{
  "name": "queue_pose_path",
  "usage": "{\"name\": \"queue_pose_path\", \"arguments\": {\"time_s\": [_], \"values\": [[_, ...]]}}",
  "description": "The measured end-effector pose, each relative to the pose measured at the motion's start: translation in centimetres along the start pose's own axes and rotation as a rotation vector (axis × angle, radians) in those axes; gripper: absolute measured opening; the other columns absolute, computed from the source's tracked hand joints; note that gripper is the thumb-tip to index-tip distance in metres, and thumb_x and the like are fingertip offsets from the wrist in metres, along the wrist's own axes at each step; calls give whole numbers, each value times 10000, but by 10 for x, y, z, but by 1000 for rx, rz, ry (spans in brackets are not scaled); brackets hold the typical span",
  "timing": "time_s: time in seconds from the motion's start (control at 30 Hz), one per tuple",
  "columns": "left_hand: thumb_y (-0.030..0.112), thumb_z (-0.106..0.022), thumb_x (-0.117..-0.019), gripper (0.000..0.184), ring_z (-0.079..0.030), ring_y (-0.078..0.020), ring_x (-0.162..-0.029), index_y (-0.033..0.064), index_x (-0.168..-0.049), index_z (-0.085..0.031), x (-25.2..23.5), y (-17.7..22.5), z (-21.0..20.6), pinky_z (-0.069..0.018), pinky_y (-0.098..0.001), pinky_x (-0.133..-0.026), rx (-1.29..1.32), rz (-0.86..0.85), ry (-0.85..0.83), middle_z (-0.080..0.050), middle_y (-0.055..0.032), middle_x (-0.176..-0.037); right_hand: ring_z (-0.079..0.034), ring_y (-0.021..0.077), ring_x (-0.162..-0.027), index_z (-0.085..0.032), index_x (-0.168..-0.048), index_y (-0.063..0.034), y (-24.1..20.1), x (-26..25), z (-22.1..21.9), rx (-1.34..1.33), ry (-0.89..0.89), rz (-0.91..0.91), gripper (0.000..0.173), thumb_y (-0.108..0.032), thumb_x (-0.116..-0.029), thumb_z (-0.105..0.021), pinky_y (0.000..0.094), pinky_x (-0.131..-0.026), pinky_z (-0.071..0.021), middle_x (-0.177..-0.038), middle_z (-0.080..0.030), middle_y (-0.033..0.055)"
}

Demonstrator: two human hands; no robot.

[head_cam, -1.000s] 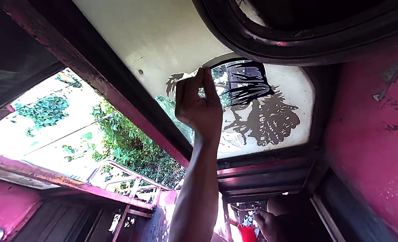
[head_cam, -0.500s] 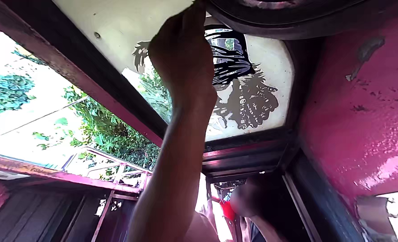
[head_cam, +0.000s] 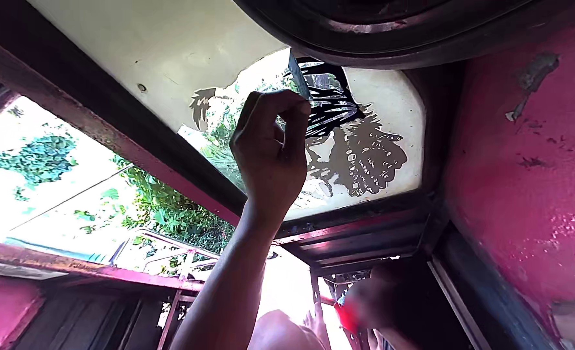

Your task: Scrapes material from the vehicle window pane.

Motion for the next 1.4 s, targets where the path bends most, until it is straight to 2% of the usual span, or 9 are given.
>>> {"name": "queue_pose_path", "arguments": {"time_s": [0.17,0.3,0.37,0.5,0.6,0.8,0.93,1.2,1.4], "values": [[81,-603,-997,149,-531,-17,-814,-27,-966,-701,0,-1,-3,-431,-126,-662,-75,-220,-78,-589,-102,-1044,-536,125,-565,-671,-784,-50,6,-2,-3,13,-6,14,240,-192,-959,-588,380,-597,-456,-618,-559,16],[226,-715,-938,273,-633,-75,-893,-15,-941,-589,-8,-2,-3,-519,-186,-645,-79,-216,-53,-596,-212,-1273,-566,159,-608,-699,-845,-27,1,0,-2,54,-32,5,233,-185,-975,-587,408,-633,-473,-662,-597,54],[197,-782,-888,304,-613,-49,-828,-36,-998,-619,-13,0,-4,-489,-181,-646,-149,-188,67,-659,-156,-1152,-578,180,-631,-711,-874,-15,0,-1,-3,73,-42,-7,247,-197,-986,-587,431,-653,-478,-682,-610,73],[5,-713,-887,62,-552,12,-648,-44,-902,-678,-21,2,-7,-451,-162,-566,-119,-242,313,-700,-59,-849,-572,192,-645,-704,-899,-2,0,2,-2,87,-51,-24,256,-195,-999,-569,436,-663,-475,-699,-604,90],[2,-704,-907,250,-622,-17,-681,65,-748,-521,-20,0,-9,-538,-199,-650,-27,-236,348,-637,-19,-741,-576,151,-681,-717,-935,-4,1,3,0,128,-58,-32,294,-246,-1004,-564,398,-696,-483,-749,-636,85],[-18,-714,-892,300,-612,-17,-656,101,-756,-474,-15,-3,-15,-609,-270,-790,162,-141,364,-527,55,-676,-658,347,-874,-685,-1066,88,-13,6,-4,253,-193,-72,408,-276,-1061,-501,560,-834,-496,-956,-683,266],[-41,-714,-882,298,-643,-4,-678,104,-762,-484,-10,-5,-19,-615,-247,-780,224,-115,395,-566,61,-689,-636,359,-776,-681,-918,74,3,-4,-9,281,-133,34,395,-271,-1020,-517,585,-733,-477,-830,-658,243],[-38,-718,-886,320,-681,-30,-716,109,-748,-470,-6,-6,-20,-632,-305,-847,256,-147,371,-581,57,-694,-651,349,-798,-697,-945,76,-8,3,-8,326,-156,21,360,-224,-1024,-515,557,-765,-492,-853,-677,243],[-47,-731,-866,379,-596,-14,-629,126,-705,-436,-6,-6,-17,-636,-322,-844,271,-150,318,-499,70,-660,-658,288,-782,-710,-934,21,-5,6,-5,335,-117,-3,355,-273,-1018,-529,516,-754,-498,-827,-682,186]]}}
Point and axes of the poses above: each hand's wrist, its own x-axis away from the middle knuckle, its own z-axis out of the back of the hand, y = z × x, the point moved 7 cm from there along -x, towards the middle knuckle
